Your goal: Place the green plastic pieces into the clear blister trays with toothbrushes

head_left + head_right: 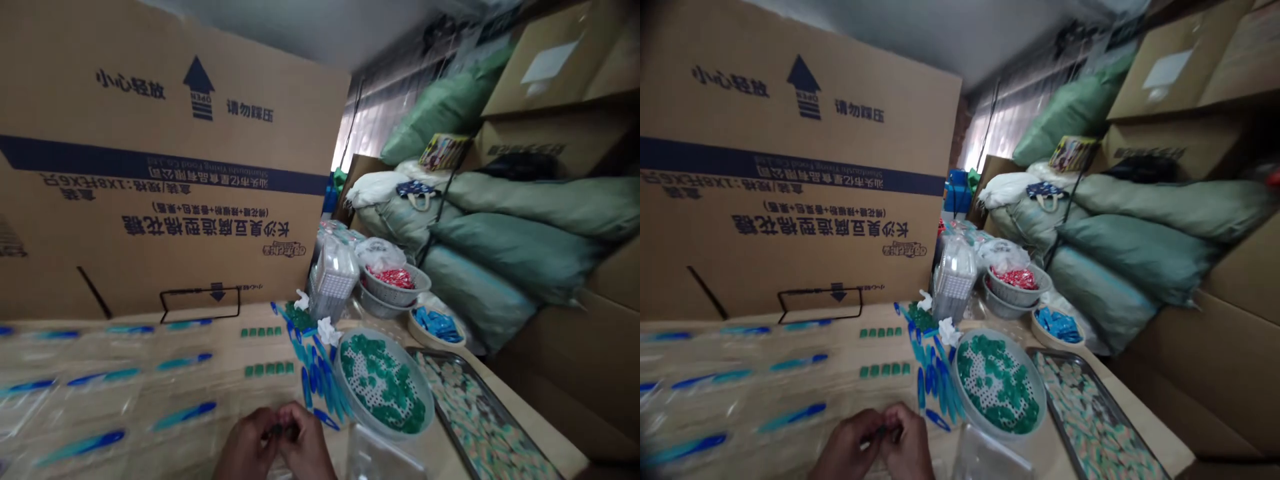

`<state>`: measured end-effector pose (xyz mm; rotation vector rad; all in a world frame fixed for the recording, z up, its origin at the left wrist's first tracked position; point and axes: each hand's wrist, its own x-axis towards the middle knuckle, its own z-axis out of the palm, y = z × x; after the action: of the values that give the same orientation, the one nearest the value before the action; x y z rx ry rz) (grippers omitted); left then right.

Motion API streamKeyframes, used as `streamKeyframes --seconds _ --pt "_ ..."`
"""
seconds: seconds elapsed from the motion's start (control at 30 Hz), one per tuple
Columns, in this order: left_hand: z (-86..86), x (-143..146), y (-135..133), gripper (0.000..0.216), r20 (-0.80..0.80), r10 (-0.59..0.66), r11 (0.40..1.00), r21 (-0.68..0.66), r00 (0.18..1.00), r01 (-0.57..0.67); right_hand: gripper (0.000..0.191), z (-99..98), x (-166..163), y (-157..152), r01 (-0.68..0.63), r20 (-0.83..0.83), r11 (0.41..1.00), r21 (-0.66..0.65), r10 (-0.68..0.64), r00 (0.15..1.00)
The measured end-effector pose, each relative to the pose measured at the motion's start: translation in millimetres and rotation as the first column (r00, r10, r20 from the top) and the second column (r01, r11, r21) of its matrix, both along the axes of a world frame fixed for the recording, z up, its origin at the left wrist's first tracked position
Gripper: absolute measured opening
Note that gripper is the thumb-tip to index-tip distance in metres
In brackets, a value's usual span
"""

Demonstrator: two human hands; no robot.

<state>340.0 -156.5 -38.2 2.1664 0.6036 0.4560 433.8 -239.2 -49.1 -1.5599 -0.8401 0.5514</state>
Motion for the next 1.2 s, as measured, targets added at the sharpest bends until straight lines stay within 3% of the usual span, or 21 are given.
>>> streamKeyframes --seconds 0.1,0.27,0.33,0.43,0.47,0.53,0.67,0.83,0.97,1.13,1.2 --pt "1.8 2 3 0.025 0.017 0.038 0.999 -0.011 0.999 -0.038 0.020 -3.2 2 2 0.013 0.008 1.000 0.016 -0.013 1.000" --pt "-5.2 5 9 0.014 0.090 0.098 0.950 -0.305 0.991 -0.066 0.020 -20.8 6 -2 -0.043 0.031 0.999 -0.012 0.043 0.999" --pt "-10.1 6 11 0.004 0.062 0.184 0.862 -0.489 0.981 -0.131 0.018 -25.1 7 -3 -0.063 -0.007 0.998 -0.002 0.063 0.998" --pt "-5.1 3 10 0.014 -0.020 0.221 0.679 -0.715 0.975 -0.168 0.008 -15.9 5 -8 -0.044 -0.073 0.996 0.071 0.049 0.996" --pt "0.2 0 8 0.017 -0.007 0.202 0.658 -0.739 0.979 -0.141 0.006 -9.6 5 -10 -0.036 -0.097 0.995 0.088 0.044 0.994" --pt "12.4 -5 6 0.021 0.011 0.202 0.653 -0.746 0.979 -0.127 0.012 2.7 4 -15 -0.034 -0.174 0.996 0.078 0.047 0.984" --pt "25.1 -6 2 0.017 0.055 0.205 0.742 -0.660 0.977 -0.119 0.018 13.0 5 -19 -0.071 -0.216 0.997 0.013 0.072 0.974" --pt "22.5 -7 -12 0.004 0.068 0.172 0.788 -0.608 0.983 -0.096 0.006 9.5 2 -27 -0.026 -0.040 0.998 -0.050 0.024 0.999" --pt "20.1 -9 -19 0.008 0.061 0.136 0.791 -0.607 0.989 -0.072 0.009 7.5 -1 -37 -0.092 -0.060 0.995 -0.048 0.089 0.994" --pt "17.3 -15 -25 0.011 0.045 0.093 0.795 -0.605 0.995 -0.047 0.016 9.8 -12 -48 -0.122 0.122 0.983 -0.137 0.139 0.983" --pt "16.3 -16 -25 0.009 0.037 0.098 0.791 -0.610 0.994 -0.055 0.020 10.7 -13 -49 -0.115 0.110 0.983 -0.144 0.131 0.985"
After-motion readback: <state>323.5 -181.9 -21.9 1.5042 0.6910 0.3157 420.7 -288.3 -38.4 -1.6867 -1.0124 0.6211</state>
